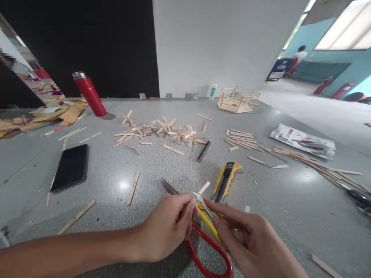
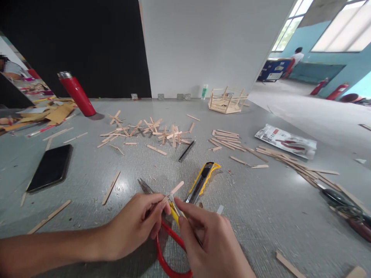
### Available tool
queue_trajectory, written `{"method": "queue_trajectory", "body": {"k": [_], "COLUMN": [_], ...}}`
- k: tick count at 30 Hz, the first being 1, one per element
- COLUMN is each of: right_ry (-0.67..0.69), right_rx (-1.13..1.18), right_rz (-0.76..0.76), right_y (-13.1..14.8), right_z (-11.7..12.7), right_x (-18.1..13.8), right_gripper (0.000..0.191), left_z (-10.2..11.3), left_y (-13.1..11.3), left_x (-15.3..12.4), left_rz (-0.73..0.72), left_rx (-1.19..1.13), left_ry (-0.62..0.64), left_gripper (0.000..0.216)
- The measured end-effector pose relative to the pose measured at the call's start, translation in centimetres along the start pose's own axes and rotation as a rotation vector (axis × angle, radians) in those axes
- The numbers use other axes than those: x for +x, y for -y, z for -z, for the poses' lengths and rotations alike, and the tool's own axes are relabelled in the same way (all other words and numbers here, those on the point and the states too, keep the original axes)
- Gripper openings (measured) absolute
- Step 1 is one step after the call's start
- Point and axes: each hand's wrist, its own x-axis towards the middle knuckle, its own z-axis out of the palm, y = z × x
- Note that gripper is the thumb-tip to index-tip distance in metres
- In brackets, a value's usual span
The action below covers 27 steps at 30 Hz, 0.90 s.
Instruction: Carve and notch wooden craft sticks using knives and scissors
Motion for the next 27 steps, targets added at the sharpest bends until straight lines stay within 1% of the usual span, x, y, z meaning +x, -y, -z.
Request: {"method": "queue_trajectory", "body": {"k": [3,4,5,7,9,12,14,17,21,25,27], "right_ry": [-0.011,-0.031,-0.067,-0.130,-0.158,-0.146,-0.144,-0.162,-0.183,-0.154,-0.108], "right_rx": [0.151,0.163,0.138,0.021,-0.089,-0.190,-0.236,-0.256,-0.208,-0.151,-0.137], "right_rz": [-0.063,-0.062,-0.041,0.050,0.143,0.227,0.244,0.232,0.182,0.139,0.103], "right_y": [0.0,0.0,0.0,0.1,0.2,0.5,0.6,0.6,0.4,0.0,-0.2], "right_z": [-0.1,-0.1,-0.2,-0.3,-0.3,0.0,0.3,0.3,-0.3,-0.4,-0.2], "right_x": [0.0,-0.1,-0.3,-0.7,-1.2,-1.5,-1.5,-1.2,-1.1,-1.0,-0.9], "right_gripper": [0.057,0.056,0.054,0.045,0.040,0.041,0.044,0.044,0.045,0.047,0.050], "left_z": [-0.4,-0.5,-0.6,-0.6,-0.5,-0.4,-0.4,-0.4,-0.4,-0.3,-0.3], "left_y": [0.4,0.5,0.6,0.6,0.6,0.5,0.5,0.6,0.6,0.4,0.3], "left_x": [-0.2,-0.1,-0.1,0.1,0.4,0.6,0.6,0.5,0.2,0.1,0.1], "left_rz": [0.008,0.011,0.016,0.035,0.062,0.079,0.071,0.051,0.024,0.002,-0.007], "left_rx": [-0.016,-0.026,-0.038,-0.068,-0.104,-0.135,-0.126,-0.096,-0.045,-0.002,0.012], "left_ry": [-0.036,-0.046,-0.055,-0.084,-0.115,-0.132,-0.127,-0.115,-0.098,-0.104,-0.110], "left_gripper": [0.037,0.037,0.037,0.037,0.039,0.040,0.041,0.042,0.041,0.040,0.040]}}
